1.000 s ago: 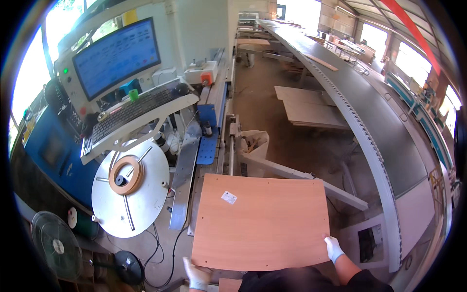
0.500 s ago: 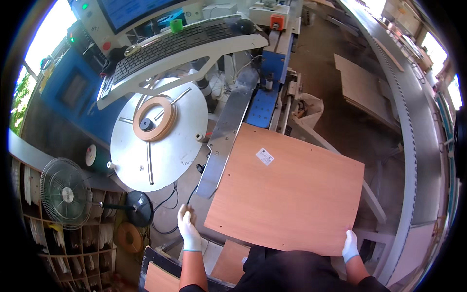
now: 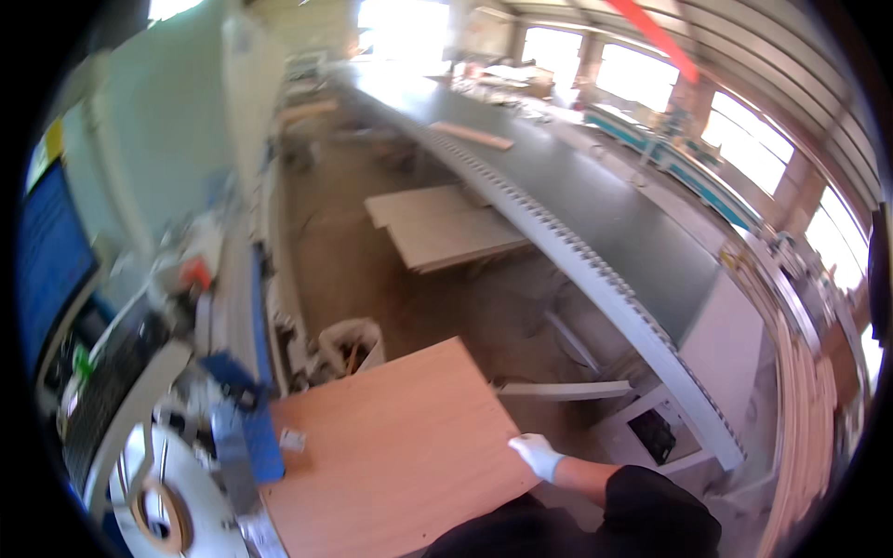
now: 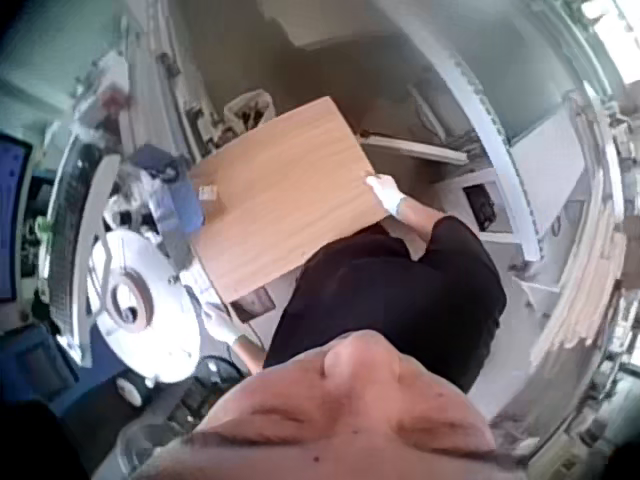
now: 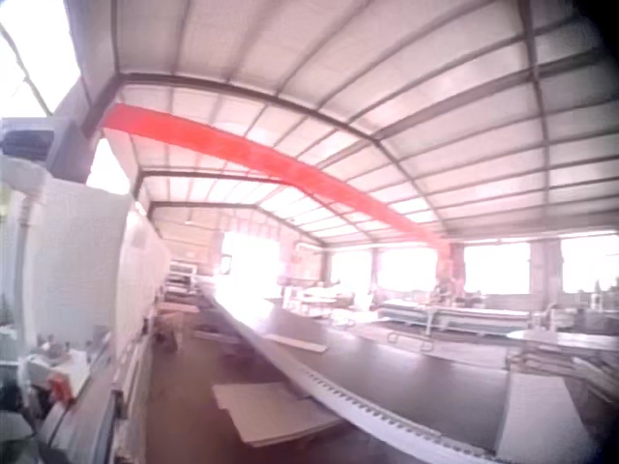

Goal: The person takes wooden boards from a table and feeds them one at a time into an edge-banding machine by hand, then walks to the conveyor belt and retrieves the processed boards.

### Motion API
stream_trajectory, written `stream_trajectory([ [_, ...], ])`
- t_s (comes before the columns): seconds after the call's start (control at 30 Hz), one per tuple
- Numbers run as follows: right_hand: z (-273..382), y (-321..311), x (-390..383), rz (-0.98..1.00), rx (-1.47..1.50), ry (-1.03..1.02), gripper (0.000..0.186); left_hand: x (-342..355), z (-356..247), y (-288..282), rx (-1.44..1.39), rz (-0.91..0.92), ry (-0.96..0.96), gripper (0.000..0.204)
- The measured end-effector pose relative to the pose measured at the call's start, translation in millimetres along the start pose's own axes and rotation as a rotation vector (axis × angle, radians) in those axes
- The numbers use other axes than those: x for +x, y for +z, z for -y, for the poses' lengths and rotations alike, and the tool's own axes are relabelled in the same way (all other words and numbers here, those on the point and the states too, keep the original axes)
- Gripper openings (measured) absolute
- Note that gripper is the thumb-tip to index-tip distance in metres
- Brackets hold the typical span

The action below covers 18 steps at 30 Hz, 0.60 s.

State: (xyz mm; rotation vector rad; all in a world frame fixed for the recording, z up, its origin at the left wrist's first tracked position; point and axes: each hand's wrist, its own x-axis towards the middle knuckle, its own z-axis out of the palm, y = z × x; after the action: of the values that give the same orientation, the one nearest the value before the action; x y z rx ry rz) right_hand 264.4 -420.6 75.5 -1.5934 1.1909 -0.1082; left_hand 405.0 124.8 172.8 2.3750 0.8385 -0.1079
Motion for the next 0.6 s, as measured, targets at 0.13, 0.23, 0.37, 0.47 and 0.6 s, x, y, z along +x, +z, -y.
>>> stream_trajectory([
  [0.13, 9, 36, 24, 0.055, 0.244, 0.033, 0.041, 26, 20, 12, 0.065, -0.086, 0.176, 0.05],
  [0.23, -8, 45, 63, 0.113, 0.346, 0.028, 0.041, 13, 15, 5, -0.07, -0.049, 0.054, 0.05],
  [0.37, 28, 44, 62, 0.058, 0.117, 0.05, 0.031, 0, 57, 18, -0.231, 0.031, 0.019, 0.044],
  [0.47, 16, 12, 99, -0.005, 0.565, -0.003, 0.027, 68, 50, 94, -1.004, 0.198, 0.195, 0.027],
  [0.6, 55, 7, 118, -0.06, 0.056, -0.813, 0.043, 41, 41, 74, -0.919, 0.105, 0.038, 0.036],
])
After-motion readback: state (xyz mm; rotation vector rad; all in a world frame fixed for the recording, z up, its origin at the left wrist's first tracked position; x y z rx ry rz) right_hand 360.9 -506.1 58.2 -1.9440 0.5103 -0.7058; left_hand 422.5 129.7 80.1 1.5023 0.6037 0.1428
